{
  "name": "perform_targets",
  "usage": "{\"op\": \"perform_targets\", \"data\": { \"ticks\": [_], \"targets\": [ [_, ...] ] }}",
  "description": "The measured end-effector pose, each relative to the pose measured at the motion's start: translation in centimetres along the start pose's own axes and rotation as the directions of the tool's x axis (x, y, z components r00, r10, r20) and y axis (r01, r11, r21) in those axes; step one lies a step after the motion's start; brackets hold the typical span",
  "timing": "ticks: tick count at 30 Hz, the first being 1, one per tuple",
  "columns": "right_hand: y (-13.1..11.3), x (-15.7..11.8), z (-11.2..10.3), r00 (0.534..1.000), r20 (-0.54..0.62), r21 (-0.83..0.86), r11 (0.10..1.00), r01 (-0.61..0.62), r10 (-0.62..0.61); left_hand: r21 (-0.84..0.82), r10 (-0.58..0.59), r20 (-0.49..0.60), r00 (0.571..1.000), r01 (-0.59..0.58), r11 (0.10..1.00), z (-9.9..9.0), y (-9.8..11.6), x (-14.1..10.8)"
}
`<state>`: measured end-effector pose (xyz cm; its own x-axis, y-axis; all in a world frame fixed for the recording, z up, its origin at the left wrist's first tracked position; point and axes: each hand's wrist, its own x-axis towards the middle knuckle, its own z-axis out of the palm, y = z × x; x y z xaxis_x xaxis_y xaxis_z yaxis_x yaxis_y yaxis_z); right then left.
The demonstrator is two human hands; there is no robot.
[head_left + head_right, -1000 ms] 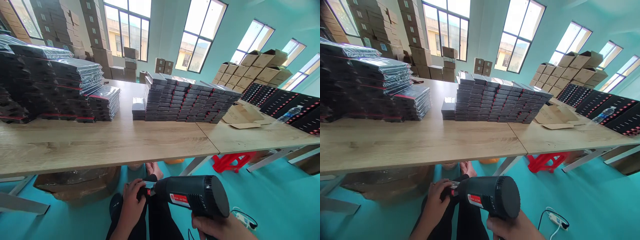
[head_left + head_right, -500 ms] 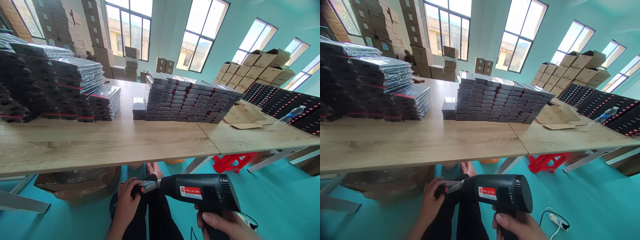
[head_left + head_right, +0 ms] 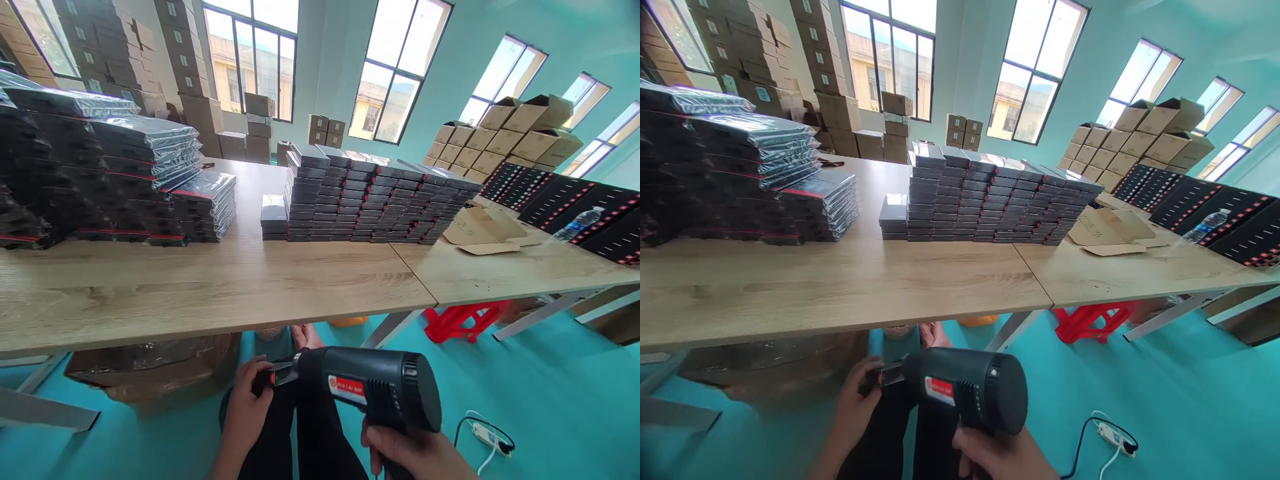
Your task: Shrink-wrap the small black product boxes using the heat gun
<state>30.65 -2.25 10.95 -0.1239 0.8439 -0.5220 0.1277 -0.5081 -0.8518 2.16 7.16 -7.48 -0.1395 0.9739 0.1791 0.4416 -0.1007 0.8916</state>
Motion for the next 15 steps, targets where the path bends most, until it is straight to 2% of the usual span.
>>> {"op": "perform_targets", "data": {
  "ticks": [3,6,10,15],
  "targets": [
    [-0.3,0.1,-0.8,0.993,-0.113,0.168,0.986,-0.004,0.023,-0.077,-0.037,-0.022,0.999,0.035,0.996,-0.1,-0.5,0.1],
    [-0.6,0.0,-1.1,0.995,-0.082,0.256,0.966,-0.026,0.049,-0.101,-0.033,-0.043,0.999,0.028,0.994,0.1,-0.9,0.3],
    [-0.2,0.2,-0.7,0.999,-0.053,0.269,0.963,0.012,0.002,-0.097,-0.007,-0.026,1.000,0.004,0.995,0.4,-1.0,0.3],
    [0.5,1.0,-0.7,0.999,-0.045,0.186,0.982,0.025,-0.017,-0.045,0.030,-0.027,0.999,-0.031,0.999,0.2,-0.7,0.2]
  ]
}}
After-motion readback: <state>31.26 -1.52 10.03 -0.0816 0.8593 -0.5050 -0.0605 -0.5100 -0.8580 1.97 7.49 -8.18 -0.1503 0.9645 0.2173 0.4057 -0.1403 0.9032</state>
